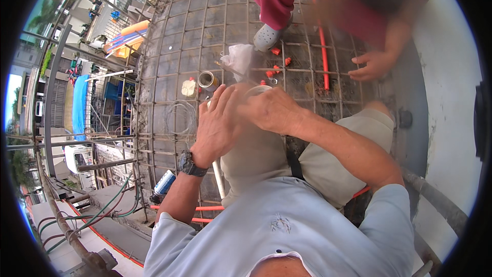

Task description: The person is assembling plumbing components on a construction site. They are wrapping tape around a white plastic fitting and connecting it to red pipes. The person is working on a metal grid floor with various tools and materials scattered around.

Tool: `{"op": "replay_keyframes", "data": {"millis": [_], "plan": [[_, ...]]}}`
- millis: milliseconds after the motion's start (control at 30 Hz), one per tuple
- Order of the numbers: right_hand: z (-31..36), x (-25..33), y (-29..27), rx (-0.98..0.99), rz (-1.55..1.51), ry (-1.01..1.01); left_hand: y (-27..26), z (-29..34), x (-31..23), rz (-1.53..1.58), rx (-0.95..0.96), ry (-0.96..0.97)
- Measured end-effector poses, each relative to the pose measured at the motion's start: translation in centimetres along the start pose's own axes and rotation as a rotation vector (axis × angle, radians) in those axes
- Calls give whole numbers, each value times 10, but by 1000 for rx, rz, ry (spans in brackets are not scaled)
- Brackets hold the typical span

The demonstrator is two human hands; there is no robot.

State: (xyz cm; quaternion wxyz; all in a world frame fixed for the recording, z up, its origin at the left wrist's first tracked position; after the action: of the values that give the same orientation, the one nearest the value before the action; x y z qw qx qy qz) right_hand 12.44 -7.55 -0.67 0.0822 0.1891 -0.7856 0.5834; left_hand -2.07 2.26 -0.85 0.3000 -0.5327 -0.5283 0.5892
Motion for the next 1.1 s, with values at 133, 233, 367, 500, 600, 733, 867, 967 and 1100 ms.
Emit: {"op": "replay_keyframes", "data": {"millis": [133,233,367,500,600,733,867,967,1100], "plan": [[-2,-3,8,-92,-2,0,0,-4,2,57,-52,-10],[-3,-5,12,-167,-10,-49,2,-6,4,84,-67,-12],[-2,4,15,-203,170,-161,5,-8,7,94,-112,17],[-16,9,20,-222,258,-115,9,-6,8,155,-159,-20],[-18,-7,17,-258,260,-103,7,-6,11,219,-225,-21],[26,-52,16,-220,44,180,6,3,10,189,-251,-12],[78,-131,46,79,143,724,7,13,3,193,-342,-49],[106,-160,96,415,261,707,5,22,-6,227,-484,-84],[112,-158,155,570,288,599,7,34,-11,259,-582,-199]]}}
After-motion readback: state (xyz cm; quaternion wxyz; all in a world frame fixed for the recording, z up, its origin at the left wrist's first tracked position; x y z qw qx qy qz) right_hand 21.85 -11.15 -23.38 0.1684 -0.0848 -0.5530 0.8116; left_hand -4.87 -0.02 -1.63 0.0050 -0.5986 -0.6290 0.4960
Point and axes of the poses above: each hand's wrist, its own z-axis away from the middle knuckle, its own y-axis out of the palm, x = y × z, the point moved 4 cm from there along -z, towards the middle knuckle, and after that the axes turned 1 degree about -x, right-handed, at the moved point
